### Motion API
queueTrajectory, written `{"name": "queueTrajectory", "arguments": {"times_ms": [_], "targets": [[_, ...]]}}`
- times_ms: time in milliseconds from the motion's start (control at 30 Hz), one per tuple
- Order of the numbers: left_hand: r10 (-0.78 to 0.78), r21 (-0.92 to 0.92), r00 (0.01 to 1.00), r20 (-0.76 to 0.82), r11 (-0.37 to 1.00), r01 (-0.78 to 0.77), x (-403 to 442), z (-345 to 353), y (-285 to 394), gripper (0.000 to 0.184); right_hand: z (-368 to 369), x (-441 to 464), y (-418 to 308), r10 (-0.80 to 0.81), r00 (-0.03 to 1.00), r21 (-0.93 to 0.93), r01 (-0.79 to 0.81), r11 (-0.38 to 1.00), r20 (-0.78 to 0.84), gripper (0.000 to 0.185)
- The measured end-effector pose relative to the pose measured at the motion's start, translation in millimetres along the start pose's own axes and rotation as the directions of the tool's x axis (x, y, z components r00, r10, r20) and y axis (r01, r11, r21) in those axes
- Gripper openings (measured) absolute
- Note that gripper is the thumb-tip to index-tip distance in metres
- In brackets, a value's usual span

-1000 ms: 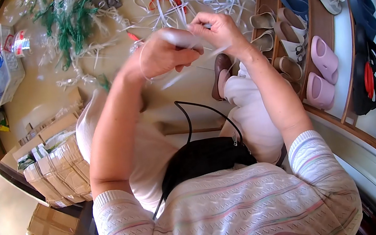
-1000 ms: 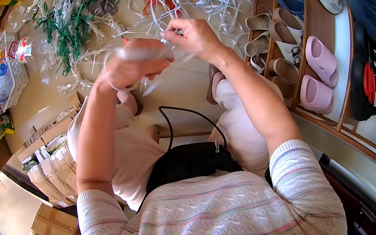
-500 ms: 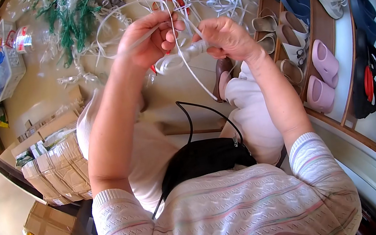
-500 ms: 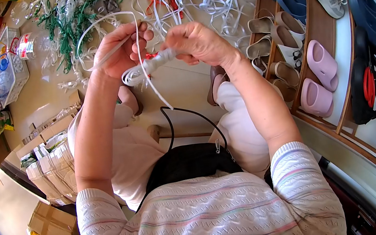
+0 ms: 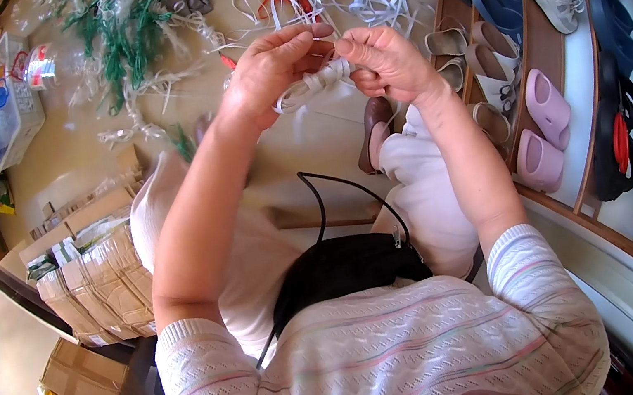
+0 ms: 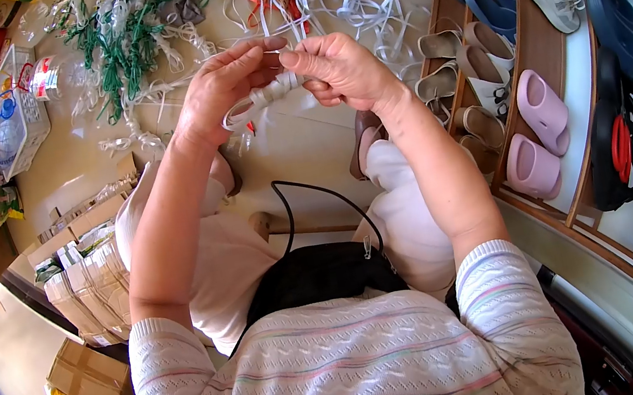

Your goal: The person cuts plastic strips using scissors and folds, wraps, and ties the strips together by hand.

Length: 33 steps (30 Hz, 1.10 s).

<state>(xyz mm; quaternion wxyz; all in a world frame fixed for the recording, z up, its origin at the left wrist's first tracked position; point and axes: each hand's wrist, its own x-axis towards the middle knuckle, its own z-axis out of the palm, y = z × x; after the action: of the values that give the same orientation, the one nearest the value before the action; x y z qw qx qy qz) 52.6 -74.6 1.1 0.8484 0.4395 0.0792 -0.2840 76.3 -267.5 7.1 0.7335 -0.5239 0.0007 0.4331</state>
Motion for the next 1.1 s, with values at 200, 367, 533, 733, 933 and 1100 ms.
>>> {"name": "queueTrajectory", "arguments": {"times_ms": [200, 367, 533, 733, 933, 1100], "targets": [[0.014, -0.470, 0.998, 0.060, 0.883, 0.015, 7.5, -4.6, -17.6, 0.029, 1.8, -0.3, -5.7, 0.003, 0.999, 0.147, 0.005, 0.989, -0.050, 0.024], [0.110, -0.252, 0.993, -0.047, 0.961, -0.119, 9.1, 4.2, -28.9, 0.020, -8.4, 4.1, -4.5, -0.032, 0.999, 0.365, 0.024, 0.931, 0.013, 0.021], [0.359, 0.486, 0.891, -0.278, 0.853, -0.192, 9.2, 27.5, -49.7, 0.020, -2.1, 12.1, 0.3, -0.012, 0.981, 0.478, 0.104, 0.872, -0.192, 0.021], [0.523, 0.957, 0.852, -0.027, 0.261, -0.130, 1.8, 36.1, -44.8, 0.018, 9.8, 16.7, 6.7, -0.214, 0.870, 0.036, 0.255, 0.966, -0.444, 0.024], [0.260, 0.817, 0.965, 0.003, 0.556, -0.153, -11.3, 20.1, -3.7, 0.019, -13.9, 27.0, 18.1, -0.696, 0.718, -0.867, 0.339, 0.366, -0.014, 0.022], [0.282, 0.898, 0.939, -0.198, 0.437, 0.058, -11.4, -10.7, 29.0, 0.025, -0.6, 5.7, -1.1, 0.034, 0.999, -0.327, -0.022, 0.945, 0.030, 0.020]]}}
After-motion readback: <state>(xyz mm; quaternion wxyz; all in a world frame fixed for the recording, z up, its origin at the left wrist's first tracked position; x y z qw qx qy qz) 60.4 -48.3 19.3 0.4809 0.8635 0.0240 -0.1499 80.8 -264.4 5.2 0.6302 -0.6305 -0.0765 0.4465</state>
